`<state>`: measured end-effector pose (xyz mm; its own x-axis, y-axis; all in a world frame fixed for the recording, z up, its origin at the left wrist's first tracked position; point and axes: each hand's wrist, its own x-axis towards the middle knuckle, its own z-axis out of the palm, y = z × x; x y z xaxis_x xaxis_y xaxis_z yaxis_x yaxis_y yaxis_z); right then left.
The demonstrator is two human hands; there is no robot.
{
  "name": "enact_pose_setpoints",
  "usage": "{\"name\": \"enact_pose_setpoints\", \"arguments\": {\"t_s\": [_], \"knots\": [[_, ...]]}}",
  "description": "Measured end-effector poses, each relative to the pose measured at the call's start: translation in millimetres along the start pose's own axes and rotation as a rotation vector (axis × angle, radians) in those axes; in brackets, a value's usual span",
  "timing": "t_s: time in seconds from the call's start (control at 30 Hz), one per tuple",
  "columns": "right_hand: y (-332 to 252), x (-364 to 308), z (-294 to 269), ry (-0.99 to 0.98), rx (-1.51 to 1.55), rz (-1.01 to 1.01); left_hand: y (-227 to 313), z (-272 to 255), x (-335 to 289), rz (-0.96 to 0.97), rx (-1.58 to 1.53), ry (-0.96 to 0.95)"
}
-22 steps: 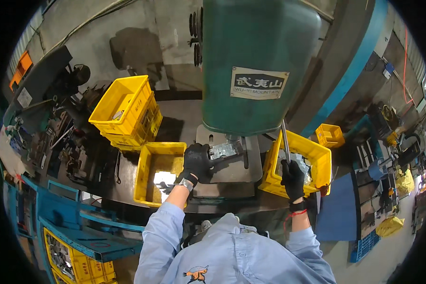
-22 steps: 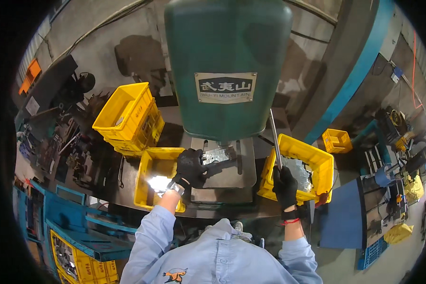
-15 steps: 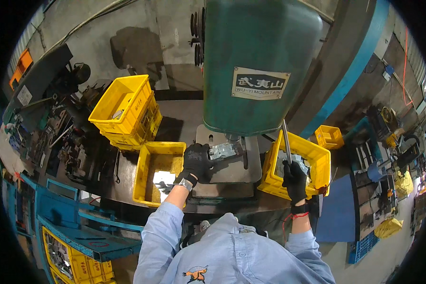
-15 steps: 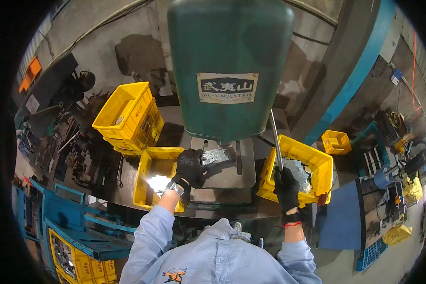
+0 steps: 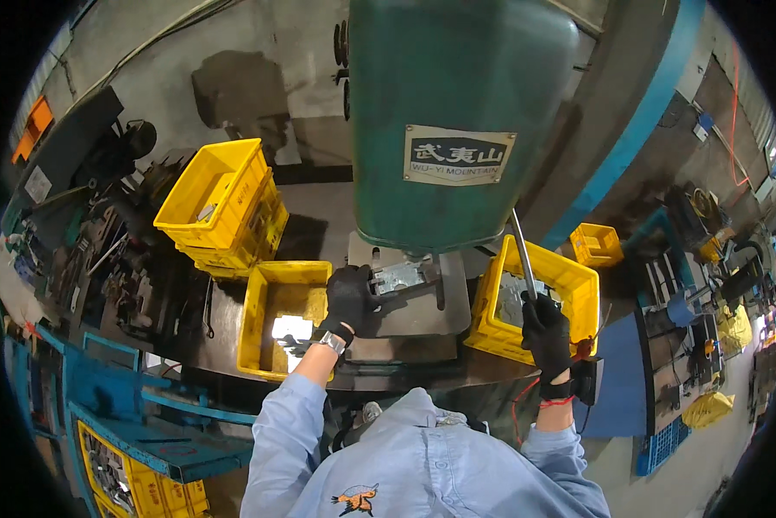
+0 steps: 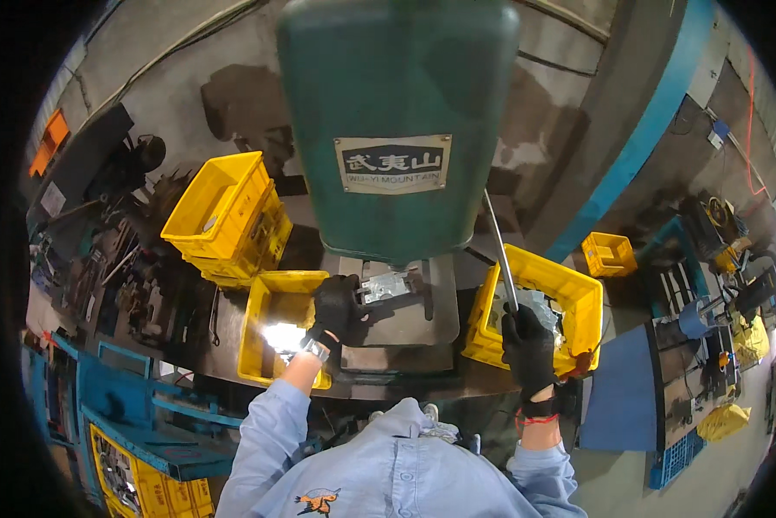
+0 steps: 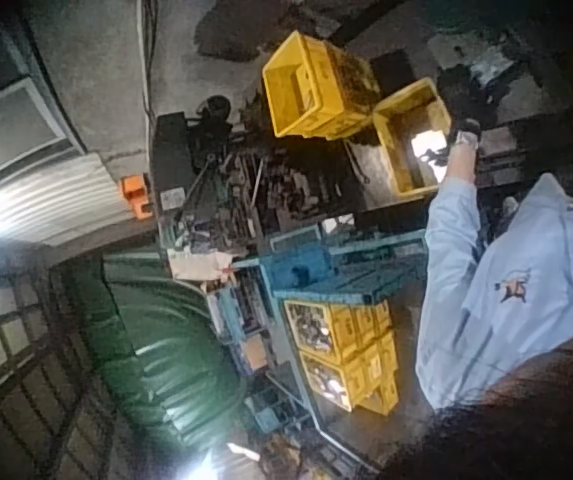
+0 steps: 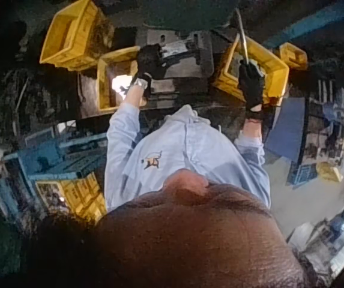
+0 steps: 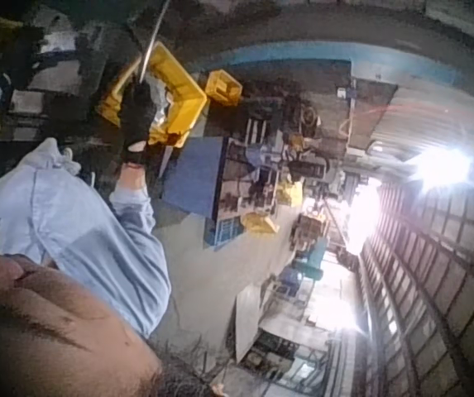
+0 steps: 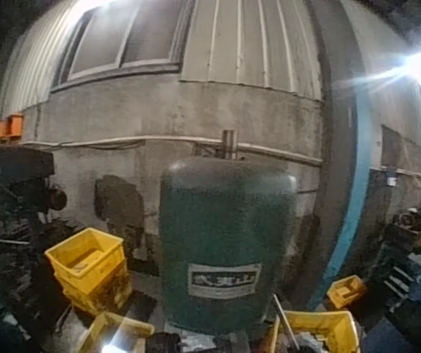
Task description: Operator uses a manual press machine to process small metal components, transferring them between bins.
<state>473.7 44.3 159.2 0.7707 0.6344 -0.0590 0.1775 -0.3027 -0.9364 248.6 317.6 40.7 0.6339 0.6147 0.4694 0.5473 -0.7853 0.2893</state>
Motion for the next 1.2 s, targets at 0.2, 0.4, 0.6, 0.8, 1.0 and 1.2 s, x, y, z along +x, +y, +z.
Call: {"name": "enact_pose_setpoints", "arguments": {"t_s": [0.2, 0.4, 0.6, 0.8, 1.0, 1.2], "knots": [[9, 5, 0, 0.004, -0.102, -0.103, 7, 18, 16, -0.068, 0.014, -0.072], [26, 9, 6, 0.013, -0.103, -0.115, 6, 13, 23, -0.004, 0.038, -0.168], [27, 11, 6, 0.022, -0.128, -0.235, -3, -2, 15, -0.133, -0.264, -0.195], [22, 8, 6, -0.040, 0.084, -0.026, -13, -17, 14, -0.592, -1.002, -0.305], [25, 8, 7, -0.005, 0.109, -0.003, -5, -21, 15, -0.556, -0.857, -0.371], [32, 9, 6, 0.011, 0.041, -0.083, 12, -16, 9, -0.148, -0.161, -0.250]]}}
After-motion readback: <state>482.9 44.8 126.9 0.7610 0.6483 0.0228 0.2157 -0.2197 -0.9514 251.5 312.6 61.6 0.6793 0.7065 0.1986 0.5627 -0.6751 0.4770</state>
